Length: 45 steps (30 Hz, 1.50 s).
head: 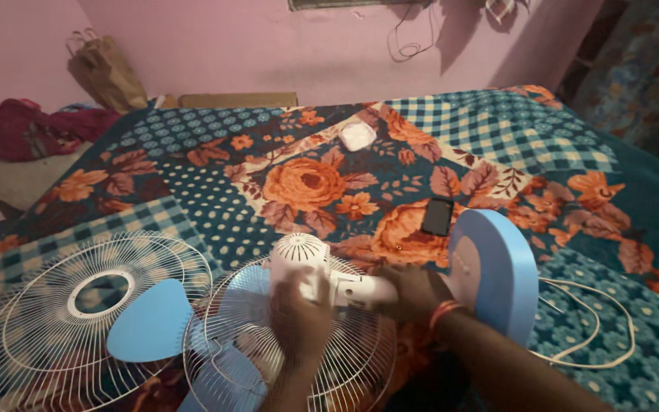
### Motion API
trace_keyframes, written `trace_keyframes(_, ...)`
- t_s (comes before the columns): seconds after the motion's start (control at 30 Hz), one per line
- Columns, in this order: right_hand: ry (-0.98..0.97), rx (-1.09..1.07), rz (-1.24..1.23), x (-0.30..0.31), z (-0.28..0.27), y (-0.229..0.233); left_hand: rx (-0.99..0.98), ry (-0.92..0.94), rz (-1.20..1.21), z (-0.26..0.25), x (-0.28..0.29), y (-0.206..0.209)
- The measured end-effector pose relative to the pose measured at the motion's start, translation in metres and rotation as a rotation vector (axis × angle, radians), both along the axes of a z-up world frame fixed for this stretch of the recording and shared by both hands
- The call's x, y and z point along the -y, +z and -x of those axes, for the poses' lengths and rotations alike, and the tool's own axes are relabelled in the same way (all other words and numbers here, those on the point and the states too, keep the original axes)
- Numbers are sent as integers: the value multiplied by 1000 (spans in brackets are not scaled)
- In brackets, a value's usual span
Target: The person disassembles a small electric fan on a bed. They remove the front grille, then use a screwdriver to loosen and remove the central hub and fan blades. The person continues to unscrew and detach the motor housing from the fan stand, leaving the components separated on the bed.
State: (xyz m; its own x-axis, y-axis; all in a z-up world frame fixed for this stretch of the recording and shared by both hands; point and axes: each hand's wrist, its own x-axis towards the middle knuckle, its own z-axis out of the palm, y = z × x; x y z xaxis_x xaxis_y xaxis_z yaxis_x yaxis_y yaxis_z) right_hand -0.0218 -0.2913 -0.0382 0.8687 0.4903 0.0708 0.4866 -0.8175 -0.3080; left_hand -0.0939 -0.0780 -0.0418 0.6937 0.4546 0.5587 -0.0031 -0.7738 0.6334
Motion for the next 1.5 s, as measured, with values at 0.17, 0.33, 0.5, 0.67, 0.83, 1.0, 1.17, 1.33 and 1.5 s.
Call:
trace_keyframes(0.17, 99, -132, -67, -28, -12, -1, 136, -84, 205, -65, -87, 3)
trace_keyframes(0.33, 110, -196, -59, -62, -32, -22, 31, -175, 228, -99, -114, -27)
trace_keyframes(0.5, 105, -170, -182, -67, -40, -29, -186, -266, 723, -100, -123, -51)
trace_keyframes(0.67, 113, -176, -98, -67, -25, -19, -162, -191, 690, -88, -107, -46)
trace_keyframes(0.83, 131, -174, -106, -66, -10, 4, -173, -118, 703, -56, -93, -11)
trace_keyframes(1.0, 9, -454, -157, -62, 9, 19, -221, -97, 997, -12, -86, 0)
trace_keyframes(1.17, 61, -248, -169, -70, 34, 13, -204, -80, 949, -7, -94, -6)
trace_keyframes(1.33, 89, -282, -113, -60, 26, 16, -15, -153, 1022, -21, -85, 8)
trace_keyframes(1.5, 89, -192, 43, -24, 19, 9, 339, -259, 48, 9, -62, 34)
